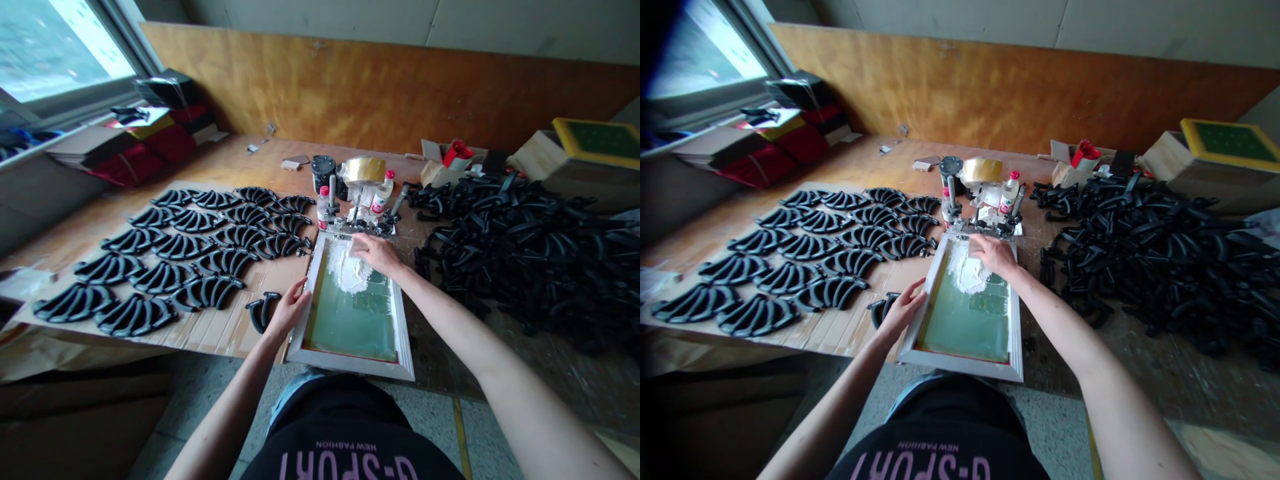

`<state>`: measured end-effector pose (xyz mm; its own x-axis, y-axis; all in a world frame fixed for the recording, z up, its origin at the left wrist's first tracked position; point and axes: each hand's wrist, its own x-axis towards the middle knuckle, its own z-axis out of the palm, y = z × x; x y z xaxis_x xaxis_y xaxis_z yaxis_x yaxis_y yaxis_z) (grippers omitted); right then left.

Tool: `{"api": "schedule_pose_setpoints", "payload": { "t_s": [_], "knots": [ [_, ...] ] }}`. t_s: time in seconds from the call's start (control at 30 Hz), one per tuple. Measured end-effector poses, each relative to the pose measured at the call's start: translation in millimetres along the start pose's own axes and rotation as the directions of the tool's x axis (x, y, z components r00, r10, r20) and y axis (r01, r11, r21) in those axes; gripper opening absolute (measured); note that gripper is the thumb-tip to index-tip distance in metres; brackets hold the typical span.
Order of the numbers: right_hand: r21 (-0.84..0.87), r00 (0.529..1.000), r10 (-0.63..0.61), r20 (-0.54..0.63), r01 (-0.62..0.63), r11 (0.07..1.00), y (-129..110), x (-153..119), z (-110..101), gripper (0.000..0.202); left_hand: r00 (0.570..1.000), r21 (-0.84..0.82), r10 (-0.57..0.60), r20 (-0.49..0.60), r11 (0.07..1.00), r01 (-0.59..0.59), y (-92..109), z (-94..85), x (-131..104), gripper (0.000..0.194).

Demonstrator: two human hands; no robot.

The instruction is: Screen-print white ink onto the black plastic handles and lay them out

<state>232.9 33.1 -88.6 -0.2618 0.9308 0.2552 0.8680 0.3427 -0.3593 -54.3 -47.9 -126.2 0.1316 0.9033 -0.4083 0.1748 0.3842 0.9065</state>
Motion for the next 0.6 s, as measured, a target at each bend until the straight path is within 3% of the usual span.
{"api": "schedule_pose_setpoints", "payload": {
  "t_s": [0.07,0.13,0.23,0.3,0.37,0.47,0.53,0.6],
  "knots": [
    [-0.041,0.993,0.096,-0.073,-0.099,0.994,17,18,-12,0.053,0.999,-0.024,0.040,0.005,0.999,-0.040,19,-4.7,-8,0.067],
    [-0.046,0.962,0.212,-0.170,-0.223,0.974,42,20,-25,0.052,0.995,-0.053,0.102,-0.005,0.993,-0.102,42,-8.1,-14,0.056],
    [0.049,0.851,0.446,-0.278,-0.451,0.891,80,-6,-33,0.037,0.975,-0.171,0.220,-0.027,0.960,-0.222,78,-6.1,-11,0.054],
    [0.102,0.817,0.531,-0.224,-0.522,0.847,93,-33,-25,0.031,0.940,-0.303,0.338,-0.053,0.891,-0.337,103,0.0,-2,0.051],
    [0.124,0.851,0.511,-0.121,-0.498,0.858,90,-56,-5,0.028,0.912,-0.407,0.406,-0.062,0.824,-0.394,124,8.2,9,0.049],
    [0.123,0.957,0.290,0.012,-0.289,0.949,63,-75,29,0.036,0.932,-0.499,0.356,-0.069,0.797,-0.341,133,23.4,19,0.052],
    [0.084,0.987,0.147,0.067,-0.153,0.985,38,-78,43,0.034,0.958,-0.540,0.263,-0.115,0.793,-0.283,116,37.5,18,0.053],
    [0.038,0.992,0.119,0.046,-0.121,0.992,10,-79,49,0.018,0.995,-0.548,0.087,-0.041,0.831,-0.095,83,55.1,10,0.051]
  ]
}}
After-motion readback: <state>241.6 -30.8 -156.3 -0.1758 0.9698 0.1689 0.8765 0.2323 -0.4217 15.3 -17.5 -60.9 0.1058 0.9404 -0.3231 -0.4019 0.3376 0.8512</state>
